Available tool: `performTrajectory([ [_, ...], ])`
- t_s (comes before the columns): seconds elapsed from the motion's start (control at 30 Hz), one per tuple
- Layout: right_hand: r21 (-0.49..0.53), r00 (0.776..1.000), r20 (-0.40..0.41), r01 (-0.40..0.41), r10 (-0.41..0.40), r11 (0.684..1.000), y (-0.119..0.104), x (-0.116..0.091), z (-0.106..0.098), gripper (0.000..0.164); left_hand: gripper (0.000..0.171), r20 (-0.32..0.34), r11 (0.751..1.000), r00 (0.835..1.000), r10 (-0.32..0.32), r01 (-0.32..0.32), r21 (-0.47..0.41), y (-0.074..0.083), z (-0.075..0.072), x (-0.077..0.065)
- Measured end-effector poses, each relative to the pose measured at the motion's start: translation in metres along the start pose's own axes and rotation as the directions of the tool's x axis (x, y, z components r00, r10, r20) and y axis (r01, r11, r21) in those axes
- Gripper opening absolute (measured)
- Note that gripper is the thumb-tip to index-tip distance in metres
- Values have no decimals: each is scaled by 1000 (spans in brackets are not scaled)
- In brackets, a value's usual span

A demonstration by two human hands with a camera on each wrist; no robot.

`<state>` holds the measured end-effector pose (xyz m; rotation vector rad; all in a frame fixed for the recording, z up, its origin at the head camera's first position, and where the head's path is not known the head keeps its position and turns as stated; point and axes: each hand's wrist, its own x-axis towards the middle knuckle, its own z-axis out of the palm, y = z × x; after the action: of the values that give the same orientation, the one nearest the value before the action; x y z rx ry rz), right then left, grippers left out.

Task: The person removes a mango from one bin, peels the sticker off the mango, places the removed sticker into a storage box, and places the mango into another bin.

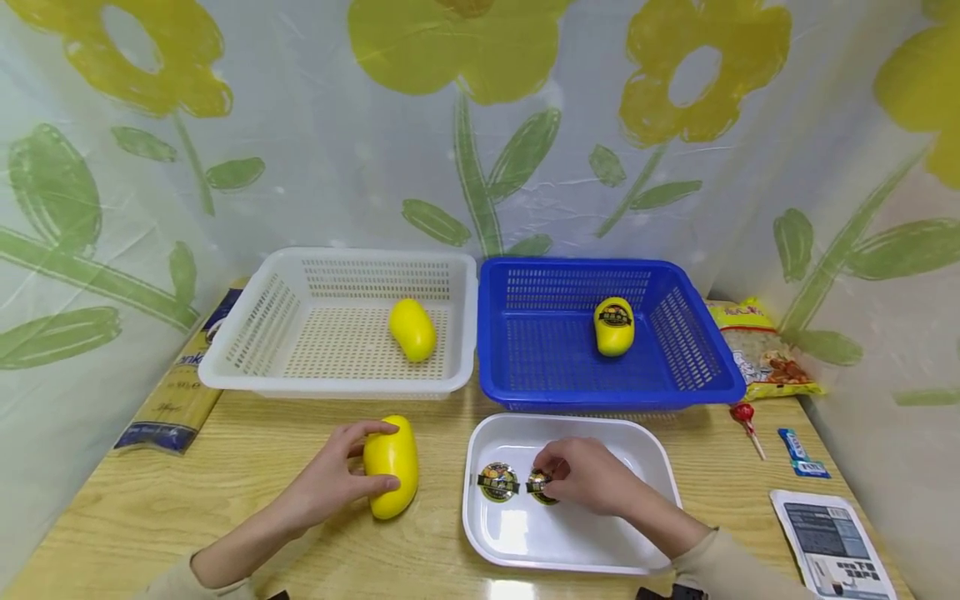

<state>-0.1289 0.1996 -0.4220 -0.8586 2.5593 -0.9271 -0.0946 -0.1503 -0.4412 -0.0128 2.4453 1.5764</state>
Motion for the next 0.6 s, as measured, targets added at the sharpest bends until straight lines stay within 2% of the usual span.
performTrajectory([
  [0.1, 50, 997, 76, -6, 2, 999, -16, 2, -19, 18, 59, 2, 1000, 1000, 10, -10, -12, 0, 1, 0],
  [0.17, 67, 996, 90, 16, -22, 998, -28, 4, -31, 17, 58, 6, 999, 1000, 21, -21, -25, 0, 1, -1],
  [0.33, 90, 995, 27, 94, -97, 992, -56, 17, -50, 20, 51, 10, 997, 999, 44, -43, -61, -2, 3, -3],
  [0.47, 119, 992, -39, 124, -120, 985, -71, 30, -49, 20, 50, 3, 995, 999, 45, -45, -84, -3, 3, -5],
  [0.6, 142, 989, -62, 140, -133, 980, -77, 45, -40, 21, 51, -20, 997, 999, 37, -38, -62, -1, 1, -8],
])
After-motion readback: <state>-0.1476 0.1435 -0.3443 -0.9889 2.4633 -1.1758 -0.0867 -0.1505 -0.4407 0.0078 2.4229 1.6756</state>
